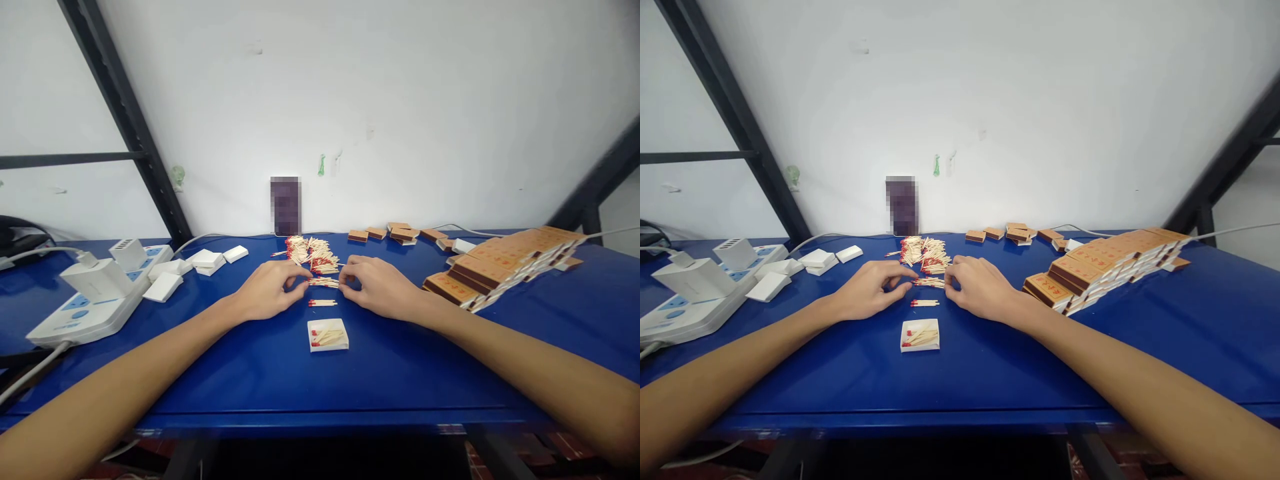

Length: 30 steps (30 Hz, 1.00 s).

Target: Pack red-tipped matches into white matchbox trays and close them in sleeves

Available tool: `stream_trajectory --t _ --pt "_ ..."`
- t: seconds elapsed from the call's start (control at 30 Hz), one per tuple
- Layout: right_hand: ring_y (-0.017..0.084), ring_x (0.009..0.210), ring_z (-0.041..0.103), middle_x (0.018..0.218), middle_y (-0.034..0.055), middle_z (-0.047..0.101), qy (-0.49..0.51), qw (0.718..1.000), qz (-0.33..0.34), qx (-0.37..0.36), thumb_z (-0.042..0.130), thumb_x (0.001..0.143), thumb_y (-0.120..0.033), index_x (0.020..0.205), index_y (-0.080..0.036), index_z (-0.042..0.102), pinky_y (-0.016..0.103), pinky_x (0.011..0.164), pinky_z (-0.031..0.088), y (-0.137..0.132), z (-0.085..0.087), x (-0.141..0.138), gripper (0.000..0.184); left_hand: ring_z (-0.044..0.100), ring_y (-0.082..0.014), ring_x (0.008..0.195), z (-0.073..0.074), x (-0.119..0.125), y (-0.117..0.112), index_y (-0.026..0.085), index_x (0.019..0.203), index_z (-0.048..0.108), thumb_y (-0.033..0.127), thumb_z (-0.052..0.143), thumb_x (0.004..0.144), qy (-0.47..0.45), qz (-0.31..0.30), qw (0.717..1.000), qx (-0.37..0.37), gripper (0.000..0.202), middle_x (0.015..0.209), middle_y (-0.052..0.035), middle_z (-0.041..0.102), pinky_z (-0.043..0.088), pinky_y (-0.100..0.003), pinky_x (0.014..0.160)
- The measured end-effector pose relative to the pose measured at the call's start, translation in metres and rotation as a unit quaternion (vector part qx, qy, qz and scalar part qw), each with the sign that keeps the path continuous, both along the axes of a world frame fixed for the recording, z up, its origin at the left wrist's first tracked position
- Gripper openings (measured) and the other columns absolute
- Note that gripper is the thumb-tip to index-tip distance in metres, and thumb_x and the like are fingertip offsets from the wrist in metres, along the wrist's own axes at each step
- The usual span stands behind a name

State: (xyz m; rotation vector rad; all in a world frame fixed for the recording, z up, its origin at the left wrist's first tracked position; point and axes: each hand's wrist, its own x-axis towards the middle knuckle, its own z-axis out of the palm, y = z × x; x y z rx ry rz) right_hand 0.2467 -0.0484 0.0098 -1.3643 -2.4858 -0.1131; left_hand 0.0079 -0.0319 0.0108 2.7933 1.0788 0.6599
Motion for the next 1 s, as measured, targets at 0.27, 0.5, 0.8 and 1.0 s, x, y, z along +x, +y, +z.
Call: stream_trajectory --t 0.27,0.5,0.8,1.0 --pt "0.017 0.075 0.056 0.084 0.0041 0.062 0.025 0.999 0.027 -0.025 0.052 0.085 -0.022 0.08 -0.019 0.063 0.029 0.068 0.038 0.002 -0.003 0.0 0.013 0.056 -0.0195 0.092 -0.005 0.013 0.01 0.024 0.107 0.07 0.039 0.058 0.091 0.018 0.002 0.998 0.056 0.025 0.098 -0.0048 0.06 0.043 -0.033 0.082" --pt "0.017 0.077 0.057 0.086 0.0039 0.063 0.045 0.998 0.023 -0.04 0.053 0.086 -0.024 0.082 -0.019 0.062 0.029 0.069 0.039 0.002 -0.004 0.001 0.012 0.056 -0.0184 0.091 -0.007 0.012 0.009 0.022 0.096 0.072 0.034 0.056 0.093 0.027 -0.038 0.997 0.069 0.021 0.095 -0.0039 0.062 0.043 -0.033 0.08" --pt "0.017 0.074 0.056 0.084 0.0032 0.063 0.041 0.998 0.025 -0.045 0.053 0.087 -0.026 0.084 -0.02 0.063 0.029 0.069 0.038 0.006 -0.008 0.004 0.011 0.058 -0.0185 0.09 -0.008 0.013 0.011 0.022 0.098 0.072 0.031 0.058 0.091 0.029 -0.028 0.997 0.064 0.019 0.095 -0.0042 0.064 0.044 -0.032 0.08" --pt "0.016 0.073 0.055 0.085 0.0035 0.062 0.039 0.998 0.023 -0.049 0.053 0.087 -0.026 0.084 -0.02 0.061 0.029 0.068 0.037 0.007 -0.009 0.004 0.011 0.058 -0.0184 0.089 -0.007 0.014 0.01 0.021 0.095 0.072 0.027 0.056 0.092 0.035 -0.031 0.996 0.071 0.017 0.092 -0.0037 0.064 0.044 -0.032 0.078"
